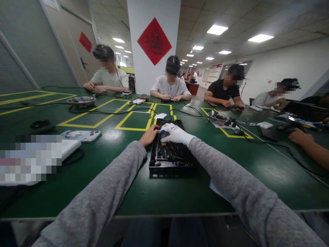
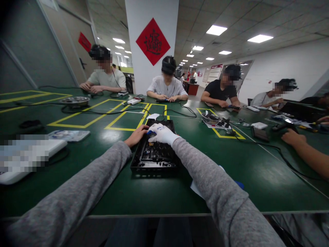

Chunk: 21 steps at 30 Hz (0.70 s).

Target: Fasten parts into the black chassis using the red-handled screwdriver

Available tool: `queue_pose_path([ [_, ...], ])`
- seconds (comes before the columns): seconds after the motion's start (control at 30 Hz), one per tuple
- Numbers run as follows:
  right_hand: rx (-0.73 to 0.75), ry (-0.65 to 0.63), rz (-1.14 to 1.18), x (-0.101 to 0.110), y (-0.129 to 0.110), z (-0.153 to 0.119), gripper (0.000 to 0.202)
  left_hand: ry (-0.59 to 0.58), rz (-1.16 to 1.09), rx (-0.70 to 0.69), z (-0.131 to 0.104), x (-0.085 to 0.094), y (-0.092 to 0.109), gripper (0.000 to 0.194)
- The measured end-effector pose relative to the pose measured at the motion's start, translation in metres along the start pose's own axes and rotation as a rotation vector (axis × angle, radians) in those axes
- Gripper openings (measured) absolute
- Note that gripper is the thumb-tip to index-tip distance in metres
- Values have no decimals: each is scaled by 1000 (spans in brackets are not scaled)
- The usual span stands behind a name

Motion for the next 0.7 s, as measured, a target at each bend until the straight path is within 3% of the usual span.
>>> queue_pose_path([
  [0.17, -2, 33, 101, 5, -3, -1, 17, 3, 6, 4, -1, 1, 2, 32],
  [0.27, -31, 88, 154, 17, -5, -8, 17, -1, 8, 2, -3, 2, 4, 33],
  [0.4, -271, 210, 362, 28, -1, -33, 18, -5, 14, 0, -3, 2, 7, 33],
  [0.57, -526, 240, 622, 23, 4, -66, 14, 11, 26, -4, -3, 3, 8, 31],
  [0.7, -515, 371, 656, 21, 2, -77, 16, 61, 78, -114, -8, 6, 16, 28],
])
Point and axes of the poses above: each hand's wrist, its own z-axis towards the middle knuckle, its own x-axis out of the back of the hand, y = z × x, the point moved 1 cm from there along z, towards the middle knuckle, and after that the axes turned 14 degrees about -x, right-handed, at the moved point
